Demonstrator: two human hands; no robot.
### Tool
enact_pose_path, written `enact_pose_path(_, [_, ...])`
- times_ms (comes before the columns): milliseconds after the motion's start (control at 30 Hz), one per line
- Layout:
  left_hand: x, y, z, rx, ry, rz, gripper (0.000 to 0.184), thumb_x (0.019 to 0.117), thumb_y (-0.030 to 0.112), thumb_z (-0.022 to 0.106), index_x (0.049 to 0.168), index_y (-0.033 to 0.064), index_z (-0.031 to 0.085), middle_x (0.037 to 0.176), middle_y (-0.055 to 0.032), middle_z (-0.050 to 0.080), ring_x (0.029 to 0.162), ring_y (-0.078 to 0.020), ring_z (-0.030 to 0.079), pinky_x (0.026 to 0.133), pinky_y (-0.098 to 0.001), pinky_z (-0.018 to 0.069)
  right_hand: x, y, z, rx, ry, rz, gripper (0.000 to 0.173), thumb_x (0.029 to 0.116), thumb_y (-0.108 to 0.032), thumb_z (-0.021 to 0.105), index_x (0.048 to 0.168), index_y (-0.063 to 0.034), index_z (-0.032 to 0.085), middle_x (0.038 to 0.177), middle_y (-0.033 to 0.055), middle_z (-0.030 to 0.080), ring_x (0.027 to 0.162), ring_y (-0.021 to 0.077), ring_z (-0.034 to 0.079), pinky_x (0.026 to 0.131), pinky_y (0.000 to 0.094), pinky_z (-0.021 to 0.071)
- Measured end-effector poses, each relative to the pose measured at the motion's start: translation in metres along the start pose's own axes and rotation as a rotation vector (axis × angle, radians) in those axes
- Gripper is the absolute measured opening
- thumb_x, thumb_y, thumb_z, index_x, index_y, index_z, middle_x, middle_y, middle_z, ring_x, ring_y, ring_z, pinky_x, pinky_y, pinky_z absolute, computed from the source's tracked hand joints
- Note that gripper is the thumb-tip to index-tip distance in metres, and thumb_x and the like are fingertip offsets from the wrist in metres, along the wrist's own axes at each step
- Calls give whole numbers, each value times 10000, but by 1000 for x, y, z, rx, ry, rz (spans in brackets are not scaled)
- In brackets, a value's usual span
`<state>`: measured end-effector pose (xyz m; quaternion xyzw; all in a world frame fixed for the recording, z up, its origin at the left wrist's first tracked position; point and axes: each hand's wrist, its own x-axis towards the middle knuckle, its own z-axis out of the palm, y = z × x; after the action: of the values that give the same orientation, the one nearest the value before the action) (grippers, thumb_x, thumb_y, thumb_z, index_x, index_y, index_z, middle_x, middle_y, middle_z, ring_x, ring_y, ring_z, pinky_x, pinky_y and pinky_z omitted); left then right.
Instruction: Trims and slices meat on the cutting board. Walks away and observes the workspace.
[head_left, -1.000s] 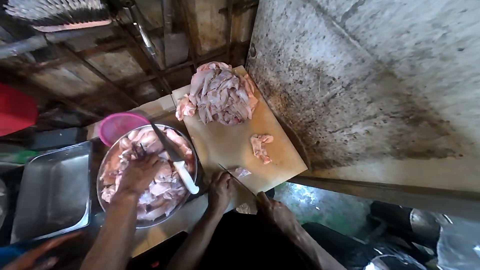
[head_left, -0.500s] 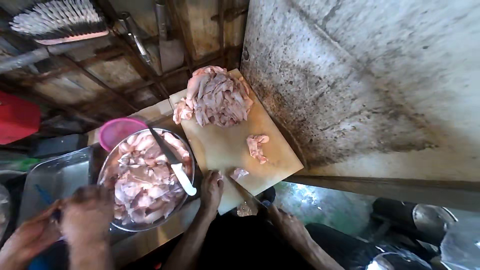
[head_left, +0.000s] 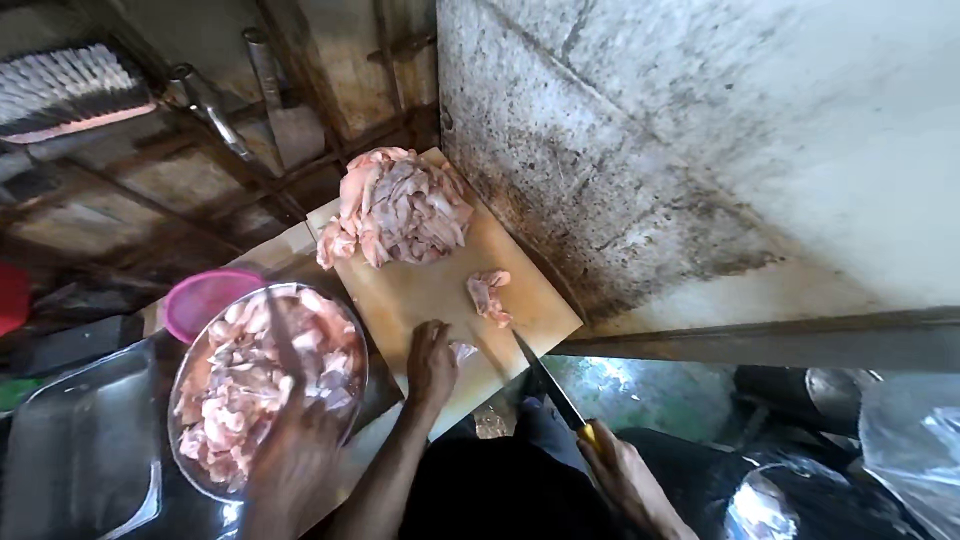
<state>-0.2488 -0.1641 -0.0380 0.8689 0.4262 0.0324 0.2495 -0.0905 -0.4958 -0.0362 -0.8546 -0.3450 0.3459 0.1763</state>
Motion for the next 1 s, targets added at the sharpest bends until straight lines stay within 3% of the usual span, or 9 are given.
enact_pose_path(100, [-3,12,14,75,-245,-28,380,998,223,603,1364,132,648,1396,-133,608,1342,-302,548,1116,-481,470,-1,-10,17,77,35,49,386,1020,-397,566,1257,-96,614,810,105,691,708,276,699,671,511,587])
enact_pose_path(167, [2,12,13,31,-293,-43,377,974,212,634,1330,90,652,1341,-142,640,1316,-298,564,1143,-477,439,-1,-19,25,106,37,64,380,1021,-392,562,1255,-98,616,818,105,694,724,275,703,682,509,588])
enact_pose_path(300, [14,12,5,-71,-429,7,343,951,263,656,1248,93,676,1187,-113,700,1178,-247,641,1097,-465,467,3,-35,34,140,34,58,381,1014,-396,568,1255,-105,618,818,104,696,728,277,705,683,510,587])
enact_pose_path(433, [7,11,-1,-436,-331,177,231,944,176,697,1160,108,742,1121,-38,726,1029,-114,694,948,-314,588,8,-42,34,171,68,34,373,1022,-406,553,1242,-112,617,795,91,686,700,262,697,656,494,587])
enact_pose_path(500, [1,15,-2,-573,-209,282,182,911,103,724,1087,118,768,1099,-8,733,1025,-103,694,920,-298,609,9,-41,31,192,89,35,364,1025,-406,549,1227,-111,618,783,80,677,688,249,690,642,479,584])
enact_pose_path(600, [-4,24,-14,-601,-114,340,198,891,95,741,1086,122,762,1086,8,738,1029,-110,692,929,-313,605,10,-36,28,216,95,55,365,1024,-406,549,1235,-116,615,805,79,682,713,243,694,670,475,588])
enact_pose_path(700, [-8,28,-27,-585,-144,312,286,857,121,795,1137,94,738,1090,-3,740,1016,-100,708,933,-304,617,10,-33,27,212,84,73,385,1027,-426,542,1250,-118,606,820,84,685,735,254,698,690,489,586])
enact_pose_path(800, [-10,32,-40,-613,-239,276,302,852,151,830,1117,67,713,1039,-12,745,926,-102,733,848,-292,650,9,-33,27,214,88,66,376,1023,-422,547,1243,-122,608,808,83,682,727,256,696,681,485,584])
enact_pose_path(1000, [-1,34,-60,-561,-421,413,198,950,237,739,1116,132,765,1060,33,751,947,-56,709,865,-269,615,6,-33,31,224,138,-29,359,1027,-445,532,1191,-138,623,770,71,665,690,257,682,633,502,572])
